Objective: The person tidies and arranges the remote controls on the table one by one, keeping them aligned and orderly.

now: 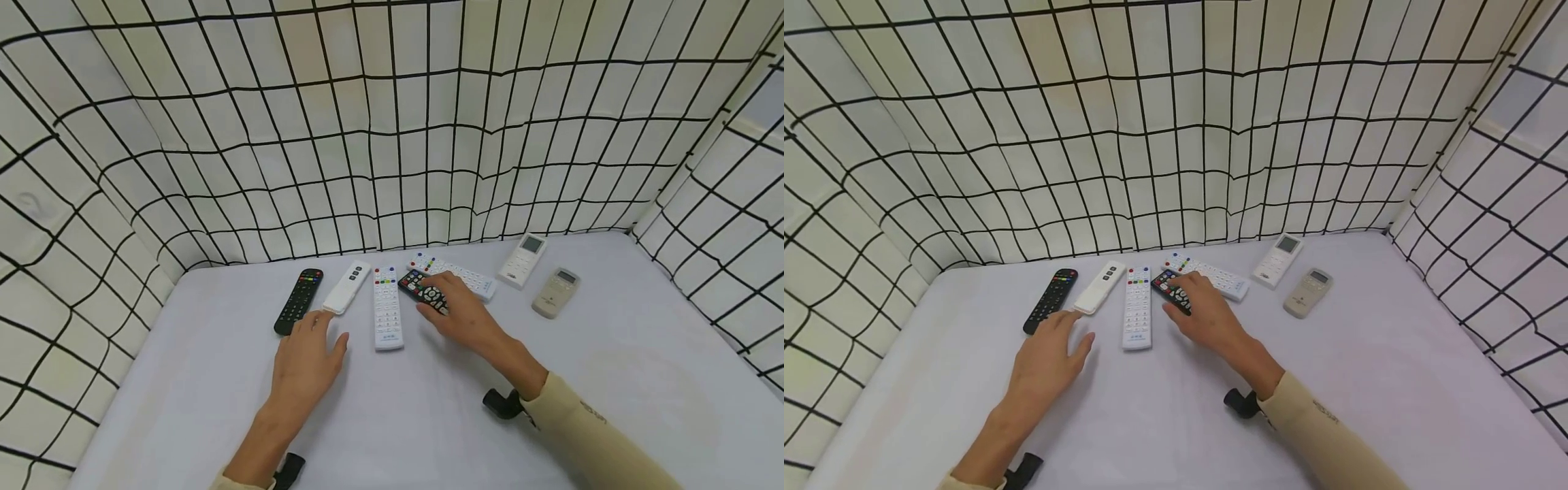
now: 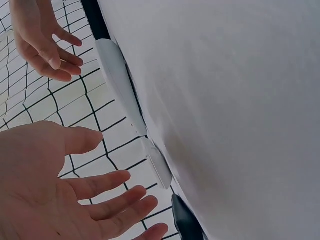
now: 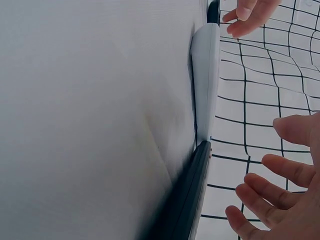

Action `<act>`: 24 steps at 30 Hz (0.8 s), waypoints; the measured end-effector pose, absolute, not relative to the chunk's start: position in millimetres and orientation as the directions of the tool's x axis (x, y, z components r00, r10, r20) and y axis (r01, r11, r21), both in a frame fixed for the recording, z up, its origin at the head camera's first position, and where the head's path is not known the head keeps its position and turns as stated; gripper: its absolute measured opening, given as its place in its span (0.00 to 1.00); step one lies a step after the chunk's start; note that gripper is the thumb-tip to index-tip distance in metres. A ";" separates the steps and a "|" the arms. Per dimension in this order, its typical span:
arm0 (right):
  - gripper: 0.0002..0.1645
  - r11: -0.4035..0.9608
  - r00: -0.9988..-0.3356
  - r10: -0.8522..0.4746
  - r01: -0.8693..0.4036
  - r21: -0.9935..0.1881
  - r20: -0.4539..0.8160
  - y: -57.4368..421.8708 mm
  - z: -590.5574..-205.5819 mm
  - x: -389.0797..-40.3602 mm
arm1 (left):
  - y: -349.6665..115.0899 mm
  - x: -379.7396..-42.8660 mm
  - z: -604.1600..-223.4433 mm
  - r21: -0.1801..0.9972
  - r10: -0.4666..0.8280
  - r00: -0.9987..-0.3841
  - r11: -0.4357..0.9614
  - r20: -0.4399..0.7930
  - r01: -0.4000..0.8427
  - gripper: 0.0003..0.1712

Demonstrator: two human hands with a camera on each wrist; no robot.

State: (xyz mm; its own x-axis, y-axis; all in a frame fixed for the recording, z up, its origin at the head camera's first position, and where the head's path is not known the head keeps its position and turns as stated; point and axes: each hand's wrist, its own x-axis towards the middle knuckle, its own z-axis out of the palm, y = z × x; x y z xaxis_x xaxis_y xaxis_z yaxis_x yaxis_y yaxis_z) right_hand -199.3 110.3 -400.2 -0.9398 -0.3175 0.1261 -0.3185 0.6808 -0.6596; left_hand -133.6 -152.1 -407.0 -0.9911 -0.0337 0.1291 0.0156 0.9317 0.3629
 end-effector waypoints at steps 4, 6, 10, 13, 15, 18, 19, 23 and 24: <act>0.26 0.666 -0.928 -0.347 -0.348 -0.660 0.138 100.2 -398.7 -202.1 | -161.0 -129.5 -404.4 0.372 -0.060 -0.990 0.928 0.131 -0.006 0.29; 0.26 0.663 -0.923 -0.358 -0.357 -0.658 0.141 96.9 -398.0 -203.1 | -163.7 -128.3 -403.2 0.374 -0.066 -0.988 0.927 0.138 -0.010 0.29; 0.26 0.656 -0.925 -0.356 -0.350 -0.669 0.134 93.1 -396.5 -204.7 | -166.8 -127.9 -402.6 0.381 -0.067 -0.985 0.925 0.161 0.000 0.28; 0.26 0.644 -0.926 -0.354 -0.344 -0.683 0.133 90.5 -395.5 -205.6 | -169.5 -127.2 -403.4 0.383 -0.073 -0.981 0.924 0.178 0.000 0.27; 0.26 0.634 -0.925 -0.352 -0.346 -0.692 0.140 89.0 -395.3 -206.0 | -171.0 -126.5 -404.1 0.383 -0.078 -0.980 0.924 0.183 -0.002 0.27; 0.25 0.627 -0.927 -0.347 -0.342 -0.701 0.142 86.2 -395.7 -205.9 | -173.2 -123.8 -403.9 0.386 -0.085 -0.982 0.922 0.170 -0.013 0.27; 0.25 0.625 -0.926 -0.349 -0.345 -0.701 0.144 85.3 -395.8 -205.5 | -174.1 -122.7 -403.6 0.385 -0.089 -0.983 0.923 0.162 -0.020 0.27; 0.23 0.616 -0.923 -0.355 -0.347 -0.707 0.144 82.4 -396.5 -204.5 | -178.2 -118.8 -403.6 0.386 -0.108 -0.986 0.921 0.129 -0.051 0.28; 0.23 0.613 -0.922 -0.357 -0.350 -0.708 0.146 82.0 -396.5 -204.5 | -179.2 -118.2 -404.0 0.385 -0.114 -0.986 0.921 0.124 -0.058 0.28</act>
State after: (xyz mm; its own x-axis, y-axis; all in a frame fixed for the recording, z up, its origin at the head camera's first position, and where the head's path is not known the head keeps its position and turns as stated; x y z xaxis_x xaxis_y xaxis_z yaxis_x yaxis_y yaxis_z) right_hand -204.5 82.0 -396.5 -0.9224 -0.3575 0.1464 -0.3501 0.6131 -0.7082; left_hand -118.2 -179.2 -404.0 -0.9858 -0.1137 0.1237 -0.0580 0.9212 0.3849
